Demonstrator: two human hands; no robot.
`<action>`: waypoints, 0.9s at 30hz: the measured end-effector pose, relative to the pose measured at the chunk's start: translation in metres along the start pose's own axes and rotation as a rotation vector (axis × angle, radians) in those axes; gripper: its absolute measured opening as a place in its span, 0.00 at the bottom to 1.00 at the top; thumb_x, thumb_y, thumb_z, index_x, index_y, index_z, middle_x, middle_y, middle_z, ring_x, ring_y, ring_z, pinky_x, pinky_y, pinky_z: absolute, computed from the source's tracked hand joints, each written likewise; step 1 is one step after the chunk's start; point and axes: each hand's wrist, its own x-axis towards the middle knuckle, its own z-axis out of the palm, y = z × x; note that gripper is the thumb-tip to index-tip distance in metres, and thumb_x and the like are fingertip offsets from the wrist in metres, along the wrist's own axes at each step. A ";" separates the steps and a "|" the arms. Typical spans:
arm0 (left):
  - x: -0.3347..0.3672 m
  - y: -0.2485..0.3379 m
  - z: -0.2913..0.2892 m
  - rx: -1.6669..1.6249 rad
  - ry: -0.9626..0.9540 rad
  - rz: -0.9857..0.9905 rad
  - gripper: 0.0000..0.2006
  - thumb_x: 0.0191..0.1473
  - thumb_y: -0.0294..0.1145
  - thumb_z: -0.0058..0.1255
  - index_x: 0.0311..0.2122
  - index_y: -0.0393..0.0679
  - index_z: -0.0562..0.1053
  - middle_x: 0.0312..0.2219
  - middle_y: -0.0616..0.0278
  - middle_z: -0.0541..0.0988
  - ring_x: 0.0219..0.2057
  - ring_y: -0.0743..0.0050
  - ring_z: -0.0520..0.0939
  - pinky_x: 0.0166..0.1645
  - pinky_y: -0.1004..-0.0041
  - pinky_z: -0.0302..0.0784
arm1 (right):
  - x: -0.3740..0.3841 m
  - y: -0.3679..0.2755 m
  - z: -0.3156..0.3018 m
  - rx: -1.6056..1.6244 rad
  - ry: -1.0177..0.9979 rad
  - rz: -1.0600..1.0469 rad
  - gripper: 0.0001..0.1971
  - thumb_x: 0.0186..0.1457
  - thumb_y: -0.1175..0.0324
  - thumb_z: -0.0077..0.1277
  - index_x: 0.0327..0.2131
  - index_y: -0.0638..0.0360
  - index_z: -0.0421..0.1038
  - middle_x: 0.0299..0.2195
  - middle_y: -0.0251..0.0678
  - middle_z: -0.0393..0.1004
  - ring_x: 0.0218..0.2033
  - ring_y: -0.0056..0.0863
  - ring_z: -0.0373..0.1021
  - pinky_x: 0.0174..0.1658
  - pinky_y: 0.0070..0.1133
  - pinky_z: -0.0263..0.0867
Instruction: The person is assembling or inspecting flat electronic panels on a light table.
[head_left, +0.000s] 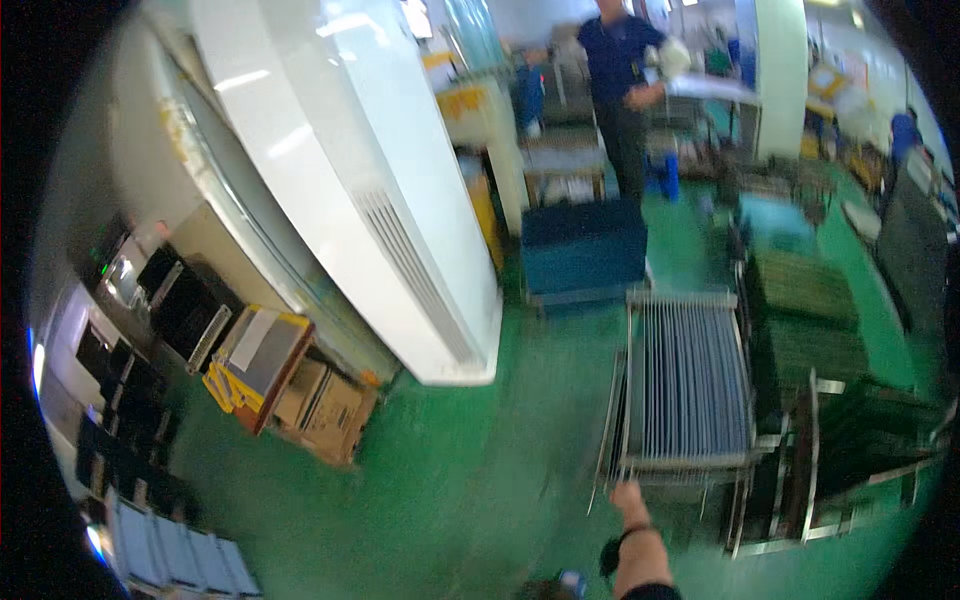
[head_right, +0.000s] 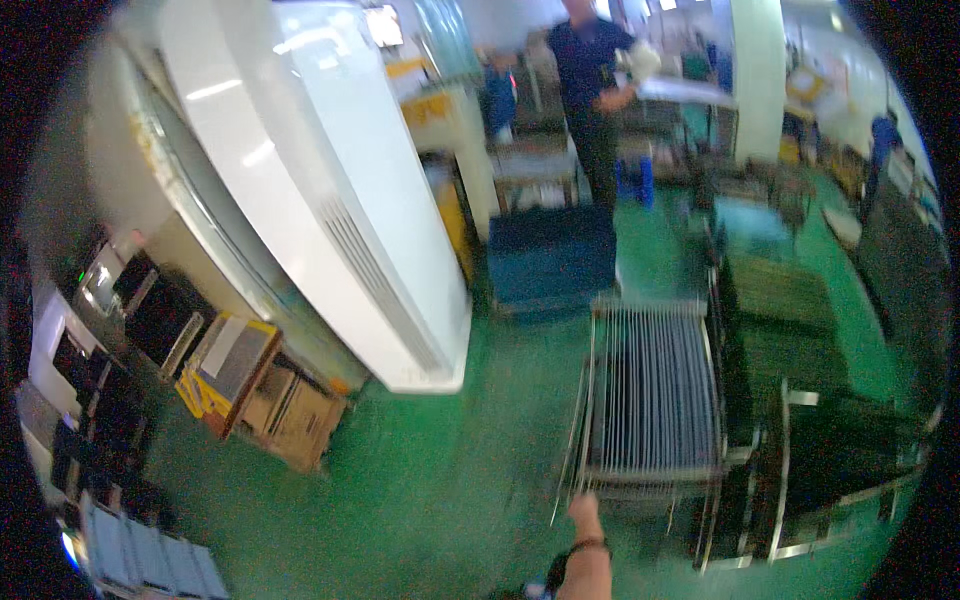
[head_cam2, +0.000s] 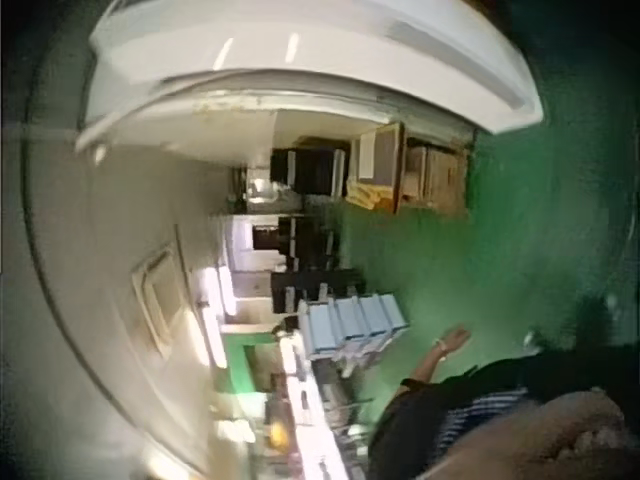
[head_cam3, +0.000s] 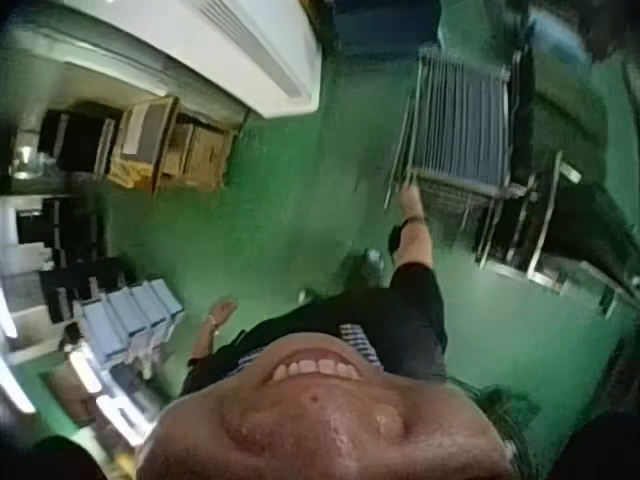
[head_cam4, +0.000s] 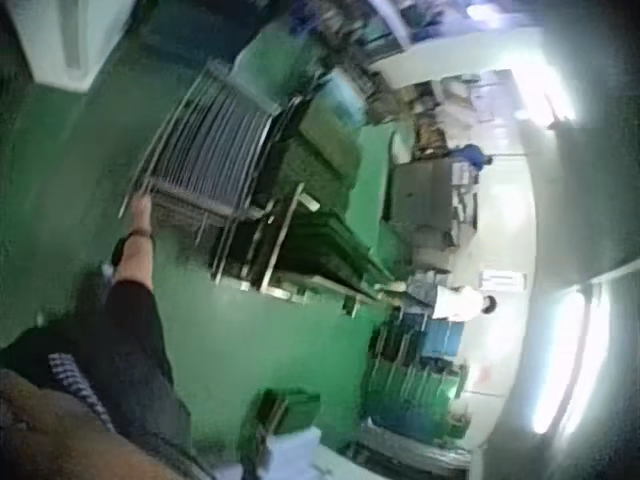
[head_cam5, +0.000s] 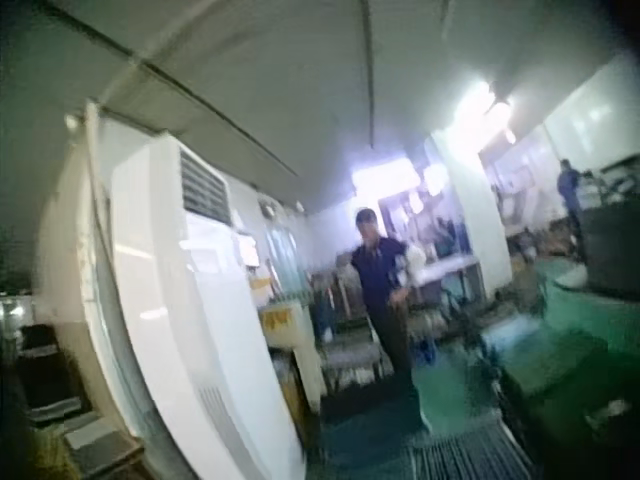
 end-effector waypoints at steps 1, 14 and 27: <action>-0.040 -0.026 0.032 -0.118 0.073 -0.150 0.25 0.52 0.47 0.40 0.52 0.43 0.61 0.53 0.55 0.60 0.55 0.59 0.59 0.55 0.62 0.57 | -0.033 -0.097 0.023 0.823 0.037 0.027 0.14 0.51 0.63 0.39 0.36 0.65 0.63 0.26 0.48 0.69 0.29 0.39 0.66 0.33 0.34 0.64; -0.039 -0.143 0.124 -0.254 0.229 0.266 0.16 0.53 0.44 0.40 0.31 0.39 0.70 0.31 0.56 0.73 0.34 0.59 0.72 0.41 0.67 0.68 | -0.147 -0.187 -0.051 0.259 0.039 0.270 0.17 0.56 0.59 0.35 0.35 0.60 0.69 0.36 0.47 0.71 0.38 0.45 0.67 0.38 0.34 0.65; -0.068 -0.098 0.086 -0.359 0.180 0.046 0.21 0.52 0.44 0.41 0.45 0.39 0.67 0.45 0.52 0.68 0.47 0.56 0.68 0.52 0.64 0.61 | -0.202 -0.186 -0.042 0.059 -0.043 0.157 0.20 0.49 0.64 0.42 0.45 0.64 0.61 0.42 0.53 0.66 0.43 0.46 0.64 0.46 0.34 0.61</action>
